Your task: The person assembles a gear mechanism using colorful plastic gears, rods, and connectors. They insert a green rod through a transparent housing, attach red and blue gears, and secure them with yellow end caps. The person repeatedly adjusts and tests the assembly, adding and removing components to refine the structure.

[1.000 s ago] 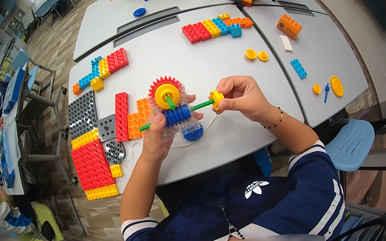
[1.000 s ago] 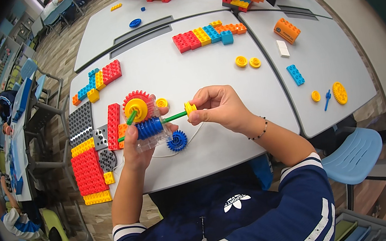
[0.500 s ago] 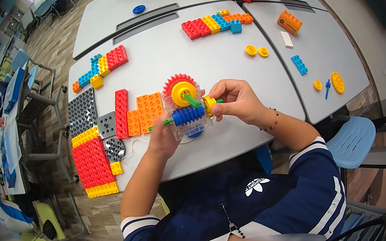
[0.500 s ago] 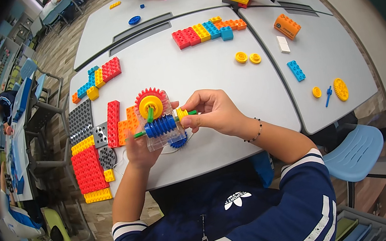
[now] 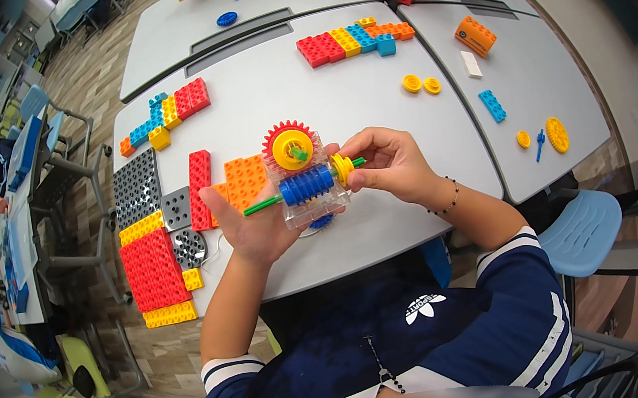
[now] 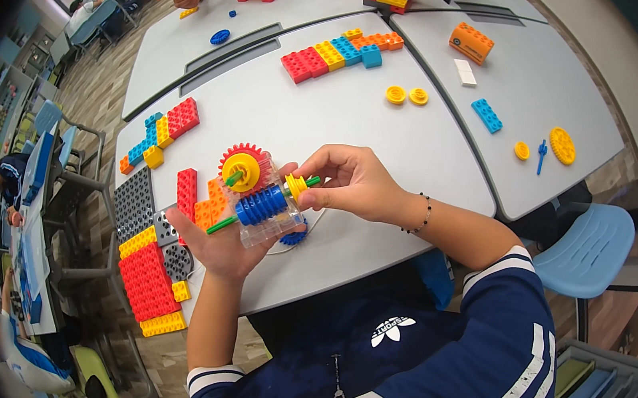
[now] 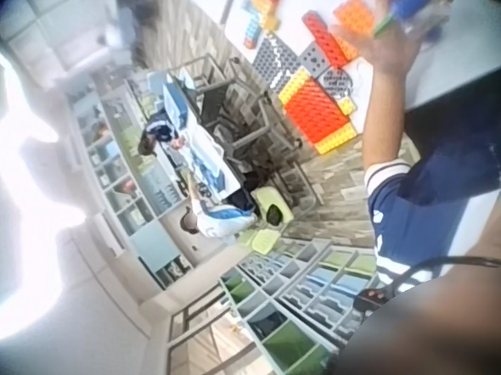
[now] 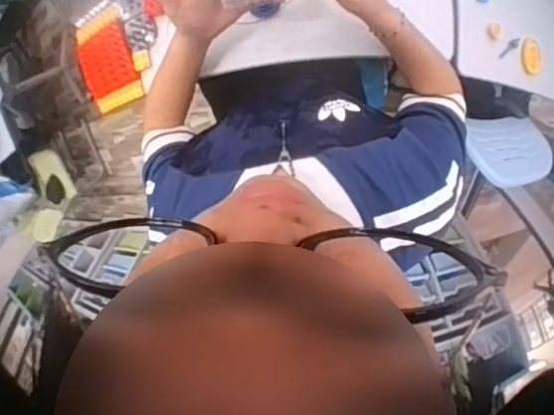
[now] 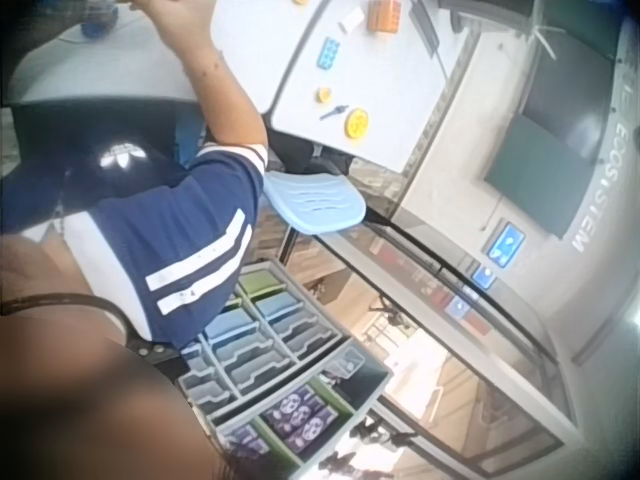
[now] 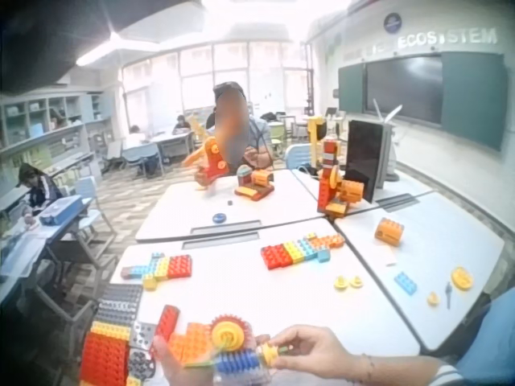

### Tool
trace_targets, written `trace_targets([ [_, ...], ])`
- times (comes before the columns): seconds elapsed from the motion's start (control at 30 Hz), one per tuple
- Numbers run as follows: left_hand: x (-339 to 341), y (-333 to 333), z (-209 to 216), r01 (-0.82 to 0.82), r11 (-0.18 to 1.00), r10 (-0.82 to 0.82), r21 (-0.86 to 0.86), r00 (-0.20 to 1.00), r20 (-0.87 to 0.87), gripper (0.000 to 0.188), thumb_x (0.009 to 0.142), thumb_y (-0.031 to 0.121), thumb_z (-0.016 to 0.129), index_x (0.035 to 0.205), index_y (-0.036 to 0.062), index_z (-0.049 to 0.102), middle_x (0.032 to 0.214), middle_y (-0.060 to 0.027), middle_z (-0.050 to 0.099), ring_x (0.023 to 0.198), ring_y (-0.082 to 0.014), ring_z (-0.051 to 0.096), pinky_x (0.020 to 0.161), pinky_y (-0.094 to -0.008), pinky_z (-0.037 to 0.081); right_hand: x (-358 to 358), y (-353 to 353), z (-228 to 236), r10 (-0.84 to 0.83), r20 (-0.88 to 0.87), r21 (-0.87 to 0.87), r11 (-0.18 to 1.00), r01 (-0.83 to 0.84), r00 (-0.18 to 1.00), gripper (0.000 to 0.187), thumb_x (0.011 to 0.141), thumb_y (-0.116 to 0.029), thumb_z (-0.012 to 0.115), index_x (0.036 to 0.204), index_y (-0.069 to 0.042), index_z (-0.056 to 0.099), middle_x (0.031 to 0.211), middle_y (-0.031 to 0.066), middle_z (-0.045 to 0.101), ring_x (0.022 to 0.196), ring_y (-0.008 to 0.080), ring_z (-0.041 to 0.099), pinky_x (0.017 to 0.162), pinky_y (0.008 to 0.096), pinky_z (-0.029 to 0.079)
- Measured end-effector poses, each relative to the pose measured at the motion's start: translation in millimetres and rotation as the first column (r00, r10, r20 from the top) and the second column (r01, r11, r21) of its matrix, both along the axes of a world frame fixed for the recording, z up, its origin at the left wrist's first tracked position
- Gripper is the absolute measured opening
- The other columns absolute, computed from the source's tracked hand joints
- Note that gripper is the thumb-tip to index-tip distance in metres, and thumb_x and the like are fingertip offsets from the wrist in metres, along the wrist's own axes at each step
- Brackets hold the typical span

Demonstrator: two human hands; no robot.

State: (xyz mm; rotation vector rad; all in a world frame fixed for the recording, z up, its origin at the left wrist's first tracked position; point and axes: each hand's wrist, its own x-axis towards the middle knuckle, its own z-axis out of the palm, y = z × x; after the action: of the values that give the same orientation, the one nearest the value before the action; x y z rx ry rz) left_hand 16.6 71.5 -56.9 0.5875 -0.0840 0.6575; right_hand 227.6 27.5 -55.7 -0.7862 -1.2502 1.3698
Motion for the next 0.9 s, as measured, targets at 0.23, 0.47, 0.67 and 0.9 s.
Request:
trace_targets([
  [0.23, 1, 0, 5, -0.113, 0.987, 0.135, 0.115, 0.969, -0.209, 0.116, 0.066, 0.086, 0.044, 0.147, 0.0092, 0.013, 0.149, -0.0243, 0.019, 0.136, -0.0369, 0.026, 0.109, -0.0478, 0.027, 29, 18, 3, -0.046, 0.155, 0.036, 0.998, 0.041, 0.987, 0.03, 0.084, -0.011, 0.068, 0.111, -0.002, 0.058, 0.1, 0.0054, 0.063, 0.09, 0.0098, 0.06, 0.07, 0.0247, 0.053],
  [0.47, 2, -1, -7, -0.243, 0.946, 0.301, 0.216, 0.906, -0.298, 0.106, 0.071, 0.081, 0.045, 0.146, 0.0113, 0.018, 0.143, -0.0256, 0.028, 0.132, -0.034, 0.033, 0.106, -0.0454, 0.031, 147, 40, -1, -0.456, 0.888, 0.415, 0.746, 0.521, -0.054, 0.039, 0.078, -0.02, 0.07, 0.114, -0.007, 0.062, 0.101, 0.0116, 0.062, 0.09, 0.0211, 0.06, 0.081, 0.0307, 0.048],
  [0.67, 1, 4, -8, -0.217, 0.966, 0.175, -0.142, 0.949, -0.262, 0.089, 0.081, 0.069, 0.043, 0.143, 0.0069, 0.027, 0.126, -0.0216, 0.046, 0.114, -0.0322, 0.05, 0.089, -0.0454, 0.048, 163, 46, -15, -0.284, 0.956, 0.194, 0.794, 0.576, 0.069, 0.035, 0.073, -0.017, 0.073, 0.105, -0.004, 0.067, 0.1, 0.0157, 0.064, 0.094, 0.0258, 0.062, 0.082, 0.0322, 0.05],
  [0.9, -1, 3, -7, -0.336, 0.942, 0.309, -0.008, 0.874, -0.377, 0.075, 0.087, 0.056, 0.042, 0.14, 0.0043, 0.032, 0.124, -0.0207, 0.049, 0.107, -0.0343, 0.056, 0.091, -0.046, 0.047, 165, 48, -16, -0.308, 0.947, 0.203, 0.788, 0.582, 0.086, 0.035, 0.072, -0.018, 0.075, 0.103, -0.003, 0.068, 0.099, 0.0162, 0.064, 0.091, 0.026, 0.063, 0.081, 0.032, 0.05],
])
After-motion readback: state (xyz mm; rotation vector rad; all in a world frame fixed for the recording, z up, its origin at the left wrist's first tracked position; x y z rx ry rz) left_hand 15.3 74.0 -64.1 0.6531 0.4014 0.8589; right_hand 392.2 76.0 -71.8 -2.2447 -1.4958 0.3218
